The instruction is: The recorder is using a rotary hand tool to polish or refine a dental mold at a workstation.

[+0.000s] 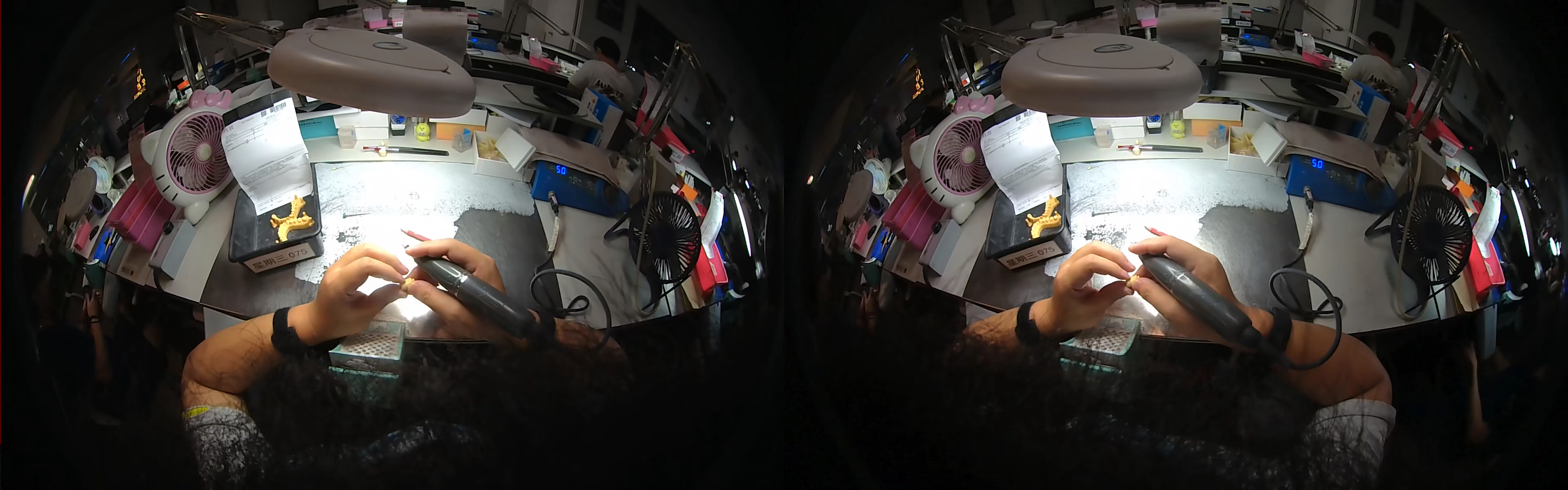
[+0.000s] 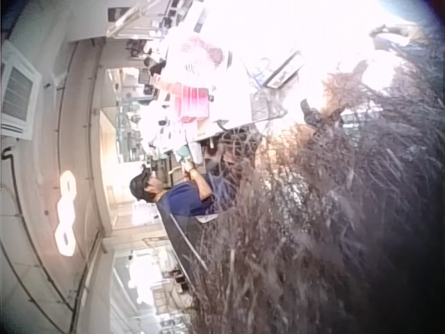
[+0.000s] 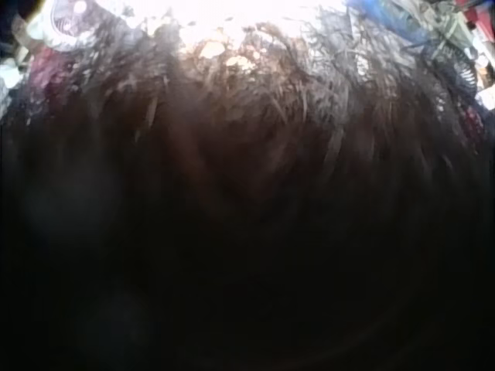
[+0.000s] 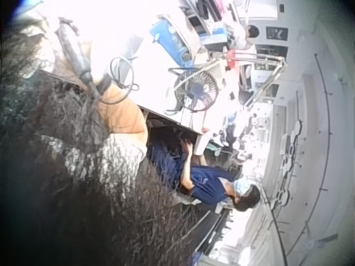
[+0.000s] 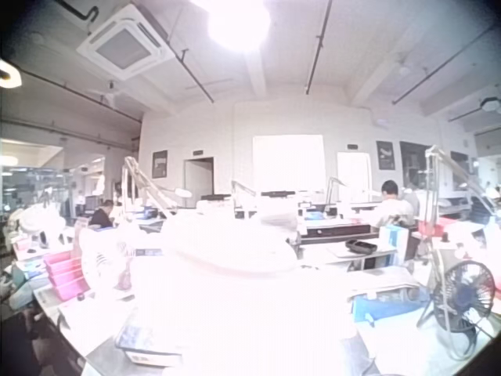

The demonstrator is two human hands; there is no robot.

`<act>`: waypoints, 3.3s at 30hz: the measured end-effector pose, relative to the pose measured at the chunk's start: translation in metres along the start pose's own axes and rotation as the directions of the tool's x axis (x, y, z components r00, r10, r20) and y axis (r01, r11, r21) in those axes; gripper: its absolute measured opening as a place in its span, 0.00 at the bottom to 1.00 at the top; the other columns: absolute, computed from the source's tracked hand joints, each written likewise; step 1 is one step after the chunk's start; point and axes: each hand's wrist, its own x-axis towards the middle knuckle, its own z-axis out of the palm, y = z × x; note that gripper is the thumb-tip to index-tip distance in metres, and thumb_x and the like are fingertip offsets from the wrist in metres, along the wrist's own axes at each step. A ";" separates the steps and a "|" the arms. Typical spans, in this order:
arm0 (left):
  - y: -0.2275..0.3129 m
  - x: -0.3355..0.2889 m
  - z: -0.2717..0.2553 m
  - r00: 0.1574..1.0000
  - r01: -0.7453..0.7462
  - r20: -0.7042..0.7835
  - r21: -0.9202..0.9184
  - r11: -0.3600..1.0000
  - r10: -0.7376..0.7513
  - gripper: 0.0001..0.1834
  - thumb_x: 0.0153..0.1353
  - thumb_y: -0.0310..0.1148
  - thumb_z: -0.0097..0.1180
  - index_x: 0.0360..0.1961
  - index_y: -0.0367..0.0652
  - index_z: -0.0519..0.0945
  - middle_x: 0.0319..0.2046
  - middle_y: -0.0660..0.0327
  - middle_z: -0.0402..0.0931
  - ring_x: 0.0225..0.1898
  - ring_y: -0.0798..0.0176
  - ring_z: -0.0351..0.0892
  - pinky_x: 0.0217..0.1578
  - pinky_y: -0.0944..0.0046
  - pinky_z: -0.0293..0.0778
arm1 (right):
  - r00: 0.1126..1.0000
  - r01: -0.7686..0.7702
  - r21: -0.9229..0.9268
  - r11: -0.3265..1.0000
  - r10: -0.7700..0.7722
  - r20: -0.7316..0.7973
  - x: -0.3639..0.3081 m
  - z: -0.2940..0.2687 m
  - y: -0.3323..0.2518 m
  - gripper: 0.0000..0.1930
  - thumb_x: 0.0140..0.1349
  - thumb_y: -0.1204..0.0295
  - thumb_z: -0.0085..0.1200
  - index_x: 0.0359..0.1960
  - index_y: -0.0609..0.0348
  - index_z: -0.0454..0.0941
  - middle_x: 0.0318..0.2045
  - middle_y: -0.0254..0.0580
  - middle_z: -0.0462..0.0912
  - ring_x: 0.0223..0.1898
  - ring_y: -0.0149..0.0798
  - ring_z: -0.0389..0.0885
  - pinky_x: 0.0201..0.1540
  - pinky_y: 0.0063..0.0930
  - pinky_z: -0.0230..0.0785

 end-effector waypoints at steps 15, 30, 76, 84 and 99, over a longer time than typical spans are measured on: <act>-0.001 -0.002 0.000 1.000 0.005 -0.003 -0.025 1.000 -0.005 0.18 0.53 0.16 0.73 0.40 0.42 0.79 0.42 0.56 0.83 0.43 0.57 0.84 0.44 0.60 0.79 | 0.998 -0.010 0.036 0.999 0.012 -0.059 -0.002 0.005 0.001 0.19 0.62 0.79 0.66 0.55 0.62 0.78 0.29 0.36 0.86 0.34 0.26 0.85 0.75 0.46 0.63; 0.000 -0.002 0.000 1.000 0.008 -0.012 -0.019 1.000 -0.008 0.18 0.53 0.17 0.74 0.42 0.42 0.81 0.42 0.58 0.84 0.44 0.57 0.85 0.44 0.61 0.80 | 0.995 0.077 -0.021 0.997 -0.078 -0.055 0.000 0.004 0.004 0.19 0.62 0.79 0.67 0.54 0.61 0.78 0.29 0.38 0.87 0.34 0.29 0.87 0.74 0.46 0.64; 0.000 -0.001 -0.001 1.000 -0.026 -0.006 -0.014 1.000 0.026 0.18 0.53 0.15 0.72 0.44 0.42 0.83 0.42 0.56 0.82 0.43 0.58 0.84 0.42 0.62 0.79 | 0.997 0.035 0.020 0.999 -0.034 -0.062 -0.002 0.004 -0.002 0.19 0.62 0.78 0.67 0.54 0.59 0.78 0.29 0.35 0.87 0.34 0.29 0.87 0.75 0.48 0.61; -0.002 -0.004 0.000 1.000 -0.009 0.000 -0.045 0.999 0.009 0.18 0.53 0.16 0.72 0.42 0.43 0.82 0.43 0.57 0.82 0.44 0.58 0.84 0.43 0.62 0.79 | 0.999 0.025 0.026 0.999 -0.024 -0.047 -0.004 0.004 -0.001 0.19 0.63 0.78 0.67 0.55 0.62 0.78 0.32 0.39 0.88 0.36 0.29 0.87 0.53 0.27 0.77; -0.001 -0.004 0.001 0.999 -0.032 -0.017 -0.035 0.999 0.032 0.18 0.53 0.18 0.75 0.43 0.43 0.82 0.42 0.58 0.82 0.42 0.59 0.83 0.41 0.62 0.79 | 0.998 0.048 0.016 0.999 -0.047 -0.045 -0.002 0.003 -0.002 0.18 0.63 0.78 0.66 0.54 0.61 0.79 0.29 0.37 0.87 0.33 0.29 0.88 0.74 0.46 0.64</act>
